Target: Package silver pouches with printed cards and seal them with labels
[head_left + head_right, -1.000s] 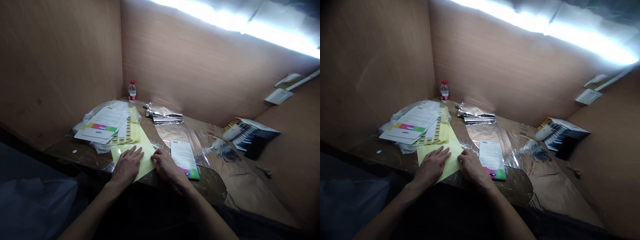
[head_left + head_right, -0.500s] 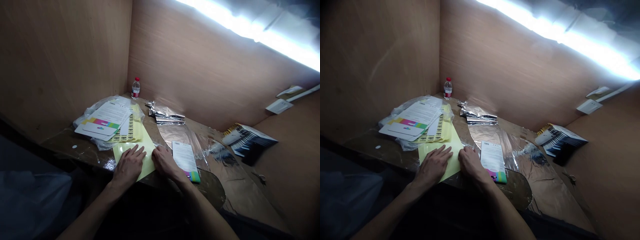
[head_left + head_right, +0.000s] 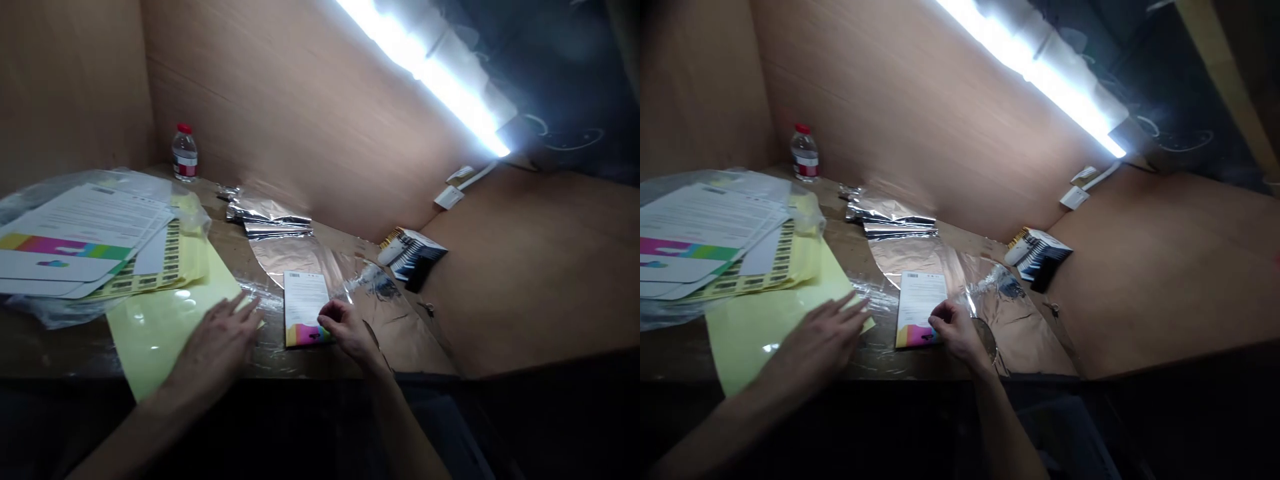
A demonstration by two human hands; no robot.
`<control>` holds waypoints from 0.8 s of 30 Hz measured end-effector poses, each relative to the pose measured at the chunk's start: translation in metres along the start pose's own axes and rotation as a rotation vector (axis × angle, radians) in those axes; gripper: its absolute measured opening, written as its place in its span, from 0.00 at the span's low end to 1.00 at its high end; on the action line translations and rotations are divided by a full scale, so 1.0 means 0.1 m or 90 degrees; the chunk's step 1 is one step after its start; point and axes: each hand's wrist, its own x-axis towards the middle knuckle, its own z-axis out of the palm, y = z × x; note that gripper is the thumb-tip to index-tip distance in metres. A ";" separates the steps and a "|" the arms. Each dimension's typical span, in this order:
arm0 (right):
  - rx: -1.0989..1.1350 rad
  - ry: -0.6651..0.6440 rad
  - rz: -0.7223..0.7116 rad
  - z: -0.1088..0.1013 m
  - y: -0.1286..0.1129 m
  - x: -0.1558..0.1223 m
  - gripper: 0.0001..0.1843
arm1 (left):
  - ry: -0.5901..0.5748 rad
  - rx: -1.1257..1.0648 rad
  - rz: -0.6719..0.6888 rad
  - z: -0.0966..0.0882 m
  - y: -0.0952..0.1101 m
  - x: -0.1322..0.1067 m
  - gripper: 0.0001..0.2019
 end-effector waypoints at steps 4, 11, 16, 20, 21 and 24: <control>-0.085 0.027 -0.017 0.08 0.13 -0.01 0.08 | -0.062 -0.061 0.124 0.17 0.56 0.11 0.28; -0.236 0.087 0.007 0.13 0.25 -0.03 0.07 | -0.024 -0.060 0.159 0.49 0.57 0.10 0.24; -0.453 0.183 0.119 -0.03 0.31 -0.10 0.17 | 0.014 -0.088 0.174 0.51 0.57 0.07 0.19; -0.284 0.148 0.125 0.00 0.17 -0.14 0.22 | 0.032 -0.066 0.097 0.41 0.64 0.12 0.25; -0.191 0.110 0.107 0.02 0.10 -0.16 0.23 | 0.045 -0.059 0.080 0.37 0.63 0.13 0.26; 0.030 0.060 0.027 0.01 -0.13 -0.27 0.23 | 0.138 -0.139 0.071 0.21 0.51 0.11 0.24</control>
